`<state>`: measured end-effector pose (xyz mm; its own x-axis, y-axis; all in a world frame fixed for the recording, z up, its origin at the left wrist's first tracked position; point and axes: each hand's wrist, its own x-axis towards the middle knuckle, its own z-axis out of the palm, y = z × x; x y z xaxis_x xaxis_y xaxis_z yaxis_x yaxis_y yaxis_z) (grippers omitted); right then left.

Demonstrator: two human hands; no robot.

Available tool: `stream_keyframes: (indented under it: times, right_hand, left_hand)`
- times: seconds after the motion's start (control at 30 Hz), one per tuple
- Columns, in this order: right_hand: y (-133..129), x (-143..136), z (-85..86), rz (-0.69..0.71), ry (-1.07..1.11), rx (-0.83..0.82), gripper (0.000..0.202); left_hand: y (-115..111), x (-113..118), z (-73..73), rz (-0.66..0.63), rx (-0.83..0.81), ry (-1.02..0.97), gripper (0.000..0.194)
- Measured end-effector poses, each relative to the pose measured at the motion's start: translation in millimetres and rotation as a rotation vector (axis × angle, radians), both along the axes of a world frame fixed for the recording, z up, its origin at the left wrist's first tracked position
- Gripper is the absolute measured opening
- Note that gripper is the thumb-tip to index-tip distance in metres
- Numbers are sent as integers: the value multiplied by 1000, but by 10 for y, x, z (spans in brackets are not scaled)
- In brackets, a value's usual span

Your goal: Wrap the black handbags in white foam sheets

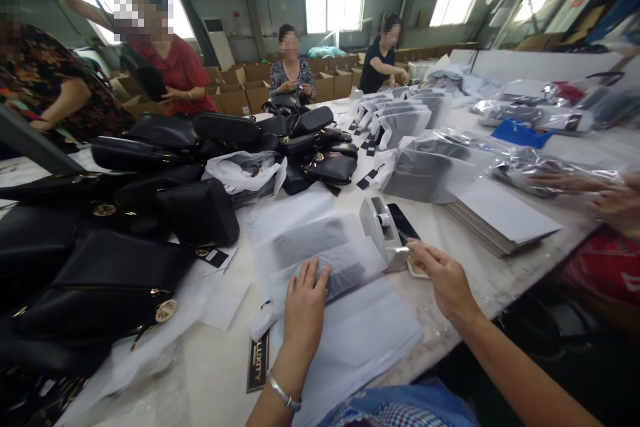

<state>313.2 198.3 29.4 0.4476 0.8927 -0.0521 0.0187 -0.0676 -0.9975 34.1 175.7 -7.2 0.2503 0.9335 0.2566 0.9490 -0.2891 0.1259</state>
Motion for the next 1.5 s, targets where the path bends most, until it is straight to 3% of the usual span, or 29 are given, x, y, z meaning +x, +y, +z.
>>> stream_keyframes:
  times: [0.13,0.23,0.37,0.47,0.57,0.67,0.83,0.9,1.07,1.2,1.27,1.37,1.5]
  right_hand:
    - [-154,-2,-203,46,343,-171,36]
    - [-117,5,-359,16,400,-199,40]
    - [1,103,-473,16,175,-189,43]
    - [-9,248,-489,135,-76,-226,45]
    - [-84,350,-369,313,-361,-184,41]
    - [-49,299,-68,568,-684,38,29]
    - [478,-141,421,1079,-1058,375,23]
    - [776,-378,464,1213,-1128,411,24]
    - [1324,-862,355,1395,-1375,419,22]
    - [1469,-1019,335,1383,-1578,316,21]
    - [1531,-1032,345,1306,-1627,252,33]
    - [1645,-946,355,1135,-1600,119,47]
    - [1616,-519,346,812,-1533,6,29]
  left_hand:
    - [5,-1,-10,-6,-4,-5,45]
    - [7,1,-10,-6,-4,-2,46]
    - [8,9,18,-7,-1,5,45]
    - [6,11,29,-2,-13,7,45]
    - [1,8,21,-4,-20,5,45]
    - [-3,4,16,-3,-20,-5,45]
    - [-4,10,29,9,-38,-36,45]
    - [-5,15,19,16,-42,-41,45]
    - [-6,18,-62,28,-19,-36,45]
    - [-4,11,-113,17,-4,-42,47]
    - [-4,9,-115,16,-7,-40,48]
    - [1,8,-89,18,-19,-36,48]
    - [7,12,-40,15,-40,-52,47]
